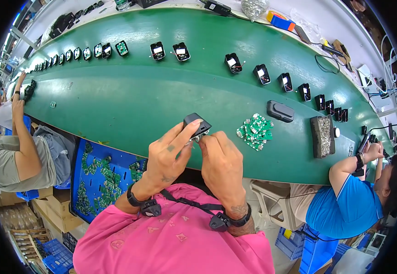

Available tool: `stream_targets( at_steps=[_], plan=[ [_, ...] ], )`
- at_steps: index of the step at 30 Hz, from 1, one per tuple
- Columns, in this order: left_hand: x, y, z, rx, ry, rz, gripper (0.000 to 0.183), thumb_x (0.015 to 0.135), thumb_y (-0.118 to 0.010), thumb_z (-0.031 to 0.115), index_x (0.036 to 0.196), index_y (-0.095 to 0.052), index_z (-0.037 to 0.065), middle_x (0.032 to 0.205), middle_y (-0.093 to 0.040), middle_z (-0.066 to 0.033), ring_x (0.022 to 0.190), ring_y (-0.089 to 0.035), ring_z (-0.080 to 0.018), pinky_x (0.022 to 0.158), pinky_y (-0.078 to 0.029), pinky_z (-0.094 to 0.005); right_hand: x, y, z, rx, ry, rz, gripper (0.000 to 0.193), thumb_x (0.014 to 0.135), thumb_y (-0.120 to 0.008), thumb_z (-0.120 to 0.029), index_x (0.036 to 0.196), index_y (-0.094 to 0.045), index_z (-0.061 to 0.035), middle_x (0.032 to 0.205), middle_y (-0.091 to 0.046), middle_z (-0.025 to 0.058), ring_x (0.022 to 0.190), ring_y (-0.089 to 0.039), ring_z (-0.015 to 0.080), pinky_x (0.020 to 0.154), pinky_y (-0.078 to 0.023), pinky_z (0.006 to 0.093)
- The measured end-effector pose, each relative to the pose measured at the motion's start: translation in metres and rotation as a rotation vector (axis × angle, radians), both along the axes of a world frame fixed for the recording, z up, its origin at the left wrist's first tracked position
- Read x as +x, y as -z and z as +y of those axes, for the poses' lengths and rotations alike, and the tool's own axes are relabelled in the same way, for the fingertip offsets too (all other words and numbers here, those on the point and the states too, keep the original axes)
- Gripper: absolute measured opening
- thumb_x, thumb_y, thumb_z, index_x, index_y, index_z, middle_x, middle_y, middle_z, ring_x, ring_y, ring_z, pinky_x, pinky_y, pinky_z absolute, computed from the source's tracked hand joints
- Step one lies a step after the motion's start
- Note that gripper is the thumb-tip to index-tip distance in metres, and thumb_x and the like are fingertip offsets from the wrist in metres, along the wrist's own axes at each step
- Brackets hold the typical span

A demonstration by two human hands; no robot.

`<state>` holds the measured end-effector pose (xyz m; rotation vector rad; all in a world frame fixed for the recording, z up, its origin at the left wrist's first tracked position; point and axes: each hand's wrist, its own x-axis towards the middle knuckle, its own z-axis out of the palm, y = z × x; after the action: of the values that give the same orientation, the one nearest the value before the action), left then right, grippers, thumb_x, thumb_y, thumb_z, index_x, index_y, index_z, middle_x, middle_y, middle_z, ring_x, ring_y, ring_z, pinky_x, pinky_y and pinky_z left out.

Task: The person picks up a circuit board and a black plastic housing, fits the board into the housing, and places the assembled unit onto the conveyor belt.

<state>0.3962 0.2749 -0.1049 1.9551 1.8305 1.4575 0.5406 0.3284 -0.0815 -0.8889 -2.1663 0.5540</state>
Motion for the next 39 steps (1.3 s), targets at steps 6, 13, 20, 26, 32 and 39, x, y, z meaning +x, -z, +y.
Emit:
stream_targets(
  at_steps=[6, 13, 20, 26, 32, 39],
  plan=[
    [0.012, 0.007, 0.006, 0.047, 0.034, 0.010, 0.055, 0.083, -0.064, -0.001, 0.136, -0.059, 0.010, 0.107, -0.066, -0.0187, 0.074, -0.067, -0.0328, 0.064, -0.056, -0.0397, 0.006, 0.008, 0.000, -0.031, 0.102, -0.002, 0.004, 0.087, -0.064, 0.002, 0.089, -0.062, 0.0015, 0.081, -0.058, 0.0148, 0.071, -0.060, 0.0340, 0.061, -0.046, 0.0405],
    [0.005, 0.028, 0.004, -0.147, 0.042, -0.208, 0.045, 0.088, -0.062, -0.002, 0.132, -0.061, 0.004, 0.107, -0.070, -0.0200, 0.090, -0.073, -0.0303, 0.075, -0.058, -0.0364, 0.005, 0.042, 0.012, -0.204, -0.068, 0.104, 0.003, 0.088, -0.062, -0.001, 0.090, -0.063, 0.0000, 0.083, -0.059, 0.0172, 0.077, -0.061, 0.0378, 0.067, -0.048, 0.0436],
    [0.006, 0.019, 0.006, -0.247, 0.074, -0.411, 0.047, 0.088, -0.065, -0.001, 0.135, -0.060, 0.001, 0.113, -0.071, -0.0170, 0.092, -0.069, -0.0163, 0.076, -0.059, -0.0299, 0.010, 0.038, 0.014, -0.306, 0.023, 0.185, 0.006, 0.087, -0.067, -0.005, 0.088, -0.068, 0.0008, 0.077, -0.061, 0.0132, 0.068, -0.061, 0.0268, 0.060, -0.047, 0.0357],
    [0.001, -0.002, 0.002, -0.073, 0.022, -0.231, 0.050, 0.083, -0.068, -0.003, 0.132, -0.062, 0.003, 0.118, -0.068, -0.0193, 0.095, -0.072, -0.0238, 0.076, -0.060, -0.0308, 0.019, 0.035, 0.010, -0.572, 0.072, 0.446, 0.012, 0.095, -0.061, -0.003, 0.101, -0.066, 0.0050, 0.091, -0.061, 0.0065, 0.080, -0.062, 0.0117, 0.063, -0.049, 0.0235],
    [0.006, -0.004, 0.005, -0.125, 0.093, -0.297, 0.054, 0.081, -0.072, -0.003, 0.134, -0.061, 0.003, 0.117, -0.069, -0.0166, 0.095, -0.071, -0.0191, 0.077, -0.060, -0.0299, 0.018, 0.041, 0.016, -0.551, 0.030, 0.309, 0.013, 0.097, -0.059, -0.007, 0.094, -0.064, 0.0052, 0.074, -0.067, 0.0061, 0.062, -0.062, 0.0115, 0.058, -0.051, 0.0261],
    [0.001, 0.014, 0.008, -0.436, 0.075, -0.840, 0.059, 0.085, -0.066, -0.010, 0.141, -0.048, -0.004, 0.117, -0.066, -0.0142, 0.101, -0.066, -0.0176, 0.083, -0.057, -0.0282, 0.008, 0.054, 0.012, -0.016, 0.017, -0.001, 0.014, 0.093, -0.064, -0.019, 0.088, -0.062, -0.0059, 0.086, -0.063, 0.0111, 0.074, -0.065, 0.0315, 0.061, -0.053, 0.0418]
  ],
)
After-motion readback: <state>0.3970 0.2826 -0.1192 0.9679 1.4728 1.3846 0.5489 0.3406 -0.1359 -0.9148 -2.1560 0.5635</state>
